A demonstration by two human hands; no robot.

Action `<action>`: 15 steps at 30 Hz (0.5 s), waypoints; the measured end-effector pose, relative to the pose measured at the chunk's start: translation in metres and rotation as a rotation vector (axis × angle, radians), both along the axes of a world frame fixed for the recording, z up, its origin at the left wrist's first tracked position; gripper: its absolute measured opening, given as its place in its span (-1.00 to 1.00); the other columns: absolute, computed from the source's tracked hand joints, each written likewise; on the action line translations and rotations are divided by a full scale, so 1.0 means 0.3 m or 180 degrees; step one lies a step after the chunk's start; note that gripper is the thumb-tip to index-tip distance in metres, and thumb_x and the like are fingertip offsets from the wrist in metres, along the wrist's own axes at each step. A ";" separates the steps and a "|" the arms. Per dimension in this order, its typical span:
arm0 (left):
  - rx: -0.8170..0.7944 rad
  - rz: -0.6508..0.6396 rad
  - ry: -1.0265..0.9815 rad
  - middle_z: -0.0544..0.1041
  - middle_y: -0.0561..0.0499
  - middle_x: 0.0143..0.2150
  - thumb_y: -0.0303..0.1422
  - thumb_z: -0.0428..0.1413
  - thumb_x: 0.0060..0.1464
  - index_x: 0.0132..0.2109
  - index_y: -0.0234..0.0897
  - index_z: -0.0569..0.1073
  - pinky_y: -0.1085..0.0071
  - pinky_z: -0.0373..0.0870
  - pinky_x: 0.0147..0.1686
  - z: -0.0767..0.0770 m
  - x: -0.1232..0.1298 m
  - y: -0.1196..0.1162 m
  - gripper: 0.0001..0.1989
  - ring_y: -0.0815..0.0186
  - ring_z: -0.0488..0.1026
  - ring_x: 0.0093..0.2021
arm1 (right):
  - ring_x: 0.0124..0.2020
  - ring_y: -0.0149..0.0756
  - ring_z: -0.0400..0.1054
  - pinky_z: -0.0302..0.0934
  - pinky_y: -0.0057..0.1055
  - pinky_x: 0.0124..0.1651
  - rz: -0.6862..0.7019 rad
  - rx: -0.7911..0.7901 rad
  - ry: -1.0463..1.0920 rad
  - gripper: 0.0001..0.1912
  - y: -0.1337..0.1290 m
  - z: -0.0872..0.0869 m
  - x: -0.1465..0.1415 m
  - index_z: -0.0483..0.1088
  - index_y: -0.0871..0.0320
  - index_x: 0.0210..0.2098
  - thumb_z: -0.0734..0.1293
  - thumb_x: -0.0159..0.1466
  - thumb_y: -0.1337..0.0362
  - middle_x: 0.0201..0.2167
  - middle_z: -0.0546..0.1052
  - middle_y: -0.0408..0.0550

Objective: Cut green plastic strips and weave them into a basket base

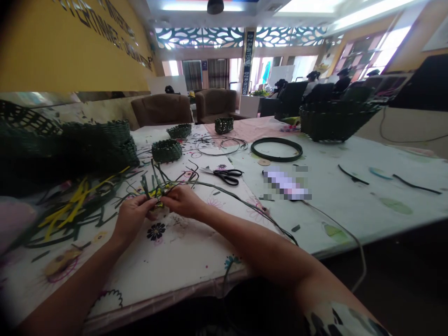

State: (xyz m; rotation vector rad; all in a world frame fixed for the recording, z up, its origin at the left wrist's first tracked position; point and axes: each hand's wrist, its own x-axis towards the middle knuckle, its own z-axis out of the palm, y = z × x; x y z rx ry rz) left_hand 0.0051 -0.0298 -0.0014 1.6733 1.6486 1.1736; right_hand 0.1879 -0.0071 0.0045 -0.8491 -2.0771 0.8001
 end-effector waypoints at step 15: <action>0.0012 0.0244 0.0188 0.32 0.21 -0.69 -0.14 0.09 0.07 -0.47 -0.23 0.38 0.46 0.20 -0.59 -0.007 0.009 -0.016 -0.72 0.37 0.34 -0.69 | -0.03 -0.18 0.42 0.29 -0.34 0.04 0.0658 0.2044 -0.0823 -0.83 -0.006 0.010 0.020 0.48 0.23 -0.21 0.25 0.32 0.32 0.05 0.49 0.18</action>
